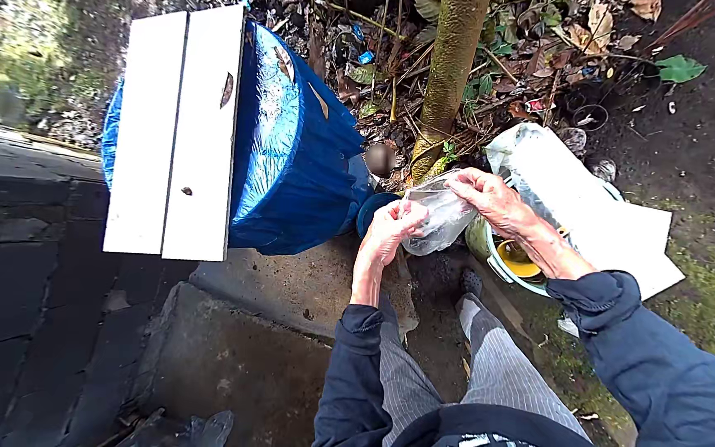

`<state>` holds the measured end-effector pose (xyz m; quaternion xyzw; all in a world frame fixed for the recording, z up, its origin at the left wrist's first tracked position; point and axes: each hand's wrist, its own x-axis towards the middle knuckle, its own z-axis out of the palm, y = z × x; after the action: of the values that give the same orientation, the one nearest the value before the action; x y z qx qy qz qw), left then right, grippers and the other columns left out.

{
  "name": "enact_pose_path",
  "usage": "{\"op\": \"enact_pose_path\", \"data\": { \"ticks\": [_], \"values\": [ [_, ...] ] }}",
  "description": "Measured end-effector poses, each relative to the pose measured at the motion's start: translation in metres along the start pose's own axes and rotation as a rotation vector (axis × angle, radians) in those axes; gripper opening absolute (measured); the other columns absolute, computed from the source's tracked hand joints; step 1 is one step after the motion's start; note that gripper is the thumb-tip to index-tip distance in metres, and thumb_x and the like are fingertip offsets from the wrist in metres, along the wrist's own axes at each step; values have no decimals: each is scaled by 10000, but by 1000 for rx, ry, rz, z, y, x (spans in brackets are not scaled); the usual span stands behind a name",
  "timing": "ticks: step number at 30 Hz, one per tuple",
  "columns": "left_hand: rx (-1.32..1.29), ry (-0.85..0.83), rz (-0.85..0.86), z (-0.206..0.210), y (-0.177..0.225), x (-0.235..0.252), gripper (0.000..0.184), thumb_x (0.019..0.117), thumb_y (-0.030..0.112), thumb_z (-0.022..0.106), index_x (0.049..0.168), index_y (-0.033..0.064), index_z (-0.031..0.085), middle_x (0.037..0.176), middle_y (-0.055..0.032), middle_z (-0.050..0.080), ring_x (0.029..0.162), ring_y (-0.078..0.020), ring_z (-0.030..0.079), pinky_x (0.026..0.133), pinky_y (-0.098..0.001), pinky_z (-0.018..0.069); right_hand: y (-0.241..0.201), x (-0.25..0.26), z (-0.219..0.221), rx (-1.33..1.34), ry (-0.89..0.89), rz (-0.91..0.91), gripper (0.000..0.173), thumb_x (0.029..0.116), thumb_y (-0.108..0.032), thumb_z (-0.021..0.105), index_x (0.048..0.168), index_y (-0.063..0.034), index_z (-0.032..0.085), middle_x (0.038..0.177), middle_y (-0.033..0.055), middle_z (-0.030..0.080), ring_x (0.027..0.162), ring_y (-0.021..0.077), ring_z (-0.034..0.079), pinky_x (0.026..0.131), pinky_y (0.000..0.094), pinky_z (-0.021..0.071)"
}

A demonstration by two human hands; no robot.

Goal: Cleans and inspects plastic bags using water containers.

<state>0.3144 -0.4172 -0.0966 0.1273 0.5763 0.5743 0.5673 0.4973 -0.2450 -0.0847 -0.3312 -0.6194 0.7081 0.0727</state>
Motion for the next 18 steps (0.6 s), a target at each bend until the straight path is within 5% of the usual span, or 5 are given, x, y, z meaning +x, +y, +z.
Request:
{"op": "enact_pose_path", "data": {
  "ticks": [3, 6, 11, 14, 18],
  "values": [
    [-21, -42, -23, -1, -2, -3, 105, 976, 103, 682, 1027, 11, 681, 862, -81, 683, 715, -124, 638, 703, -286, 571, -8, -6, -3, 11, 70, -27, 242, 1049, -361, 580, 1205, -196, 663, 850, 13, 636, 588, 95, 519, 505, 244, 443],
    [-133, -21, -23, 9, 1, -6, 169, 1047, 142, 574, 1134, 18, 649, 951, -146, 713, 700, -141, 652, 655, -271, 564, -5, 2, -1, -4, 98, -23, 245, 1043, -355, 598, 1212, -184, 645, 880, 27, 636, 590, 111, 526, 502, 262, 461],
    [-211, 63, 16, 24, 2, -4, 247, 1074, 216, 534, 1144, 39, 692, 971, -163, 723, 710, -155, 654, 632, -273, 551, 21, 17, -1, -13, 115, 11, 401, 994, -447, 653, 1331, -231, 630, 1199, 71, 691, 902, 224, 675, 698, 413, 572],
    [-239, 119, 21, 32, 6, -3, 236, 1066, 220, 556, 1155, 57, 702, 977, -153, 707, 657, -138, 614, 586, -258, 530, 16, 14, -5, -95, 214, 15, 581, 954, -511, 679, 1468, -287, 531, 1427, 94, 568, 1098, 295, 635, 812, 505, 552],
    [-301, 173, 56, 42, 12, 2, 222, 1055, 184, 575, 1182, 60, 709, 945, -162, 699, 556, -105, 547, 485, -219, 468, -8, 4, -7, -72, 384, -208, 378, 1015, -323, 647, 1373, -206, 612, 1256, 25, 663, 1044, 161, 666, 867, 355, 579]
  ]
}}
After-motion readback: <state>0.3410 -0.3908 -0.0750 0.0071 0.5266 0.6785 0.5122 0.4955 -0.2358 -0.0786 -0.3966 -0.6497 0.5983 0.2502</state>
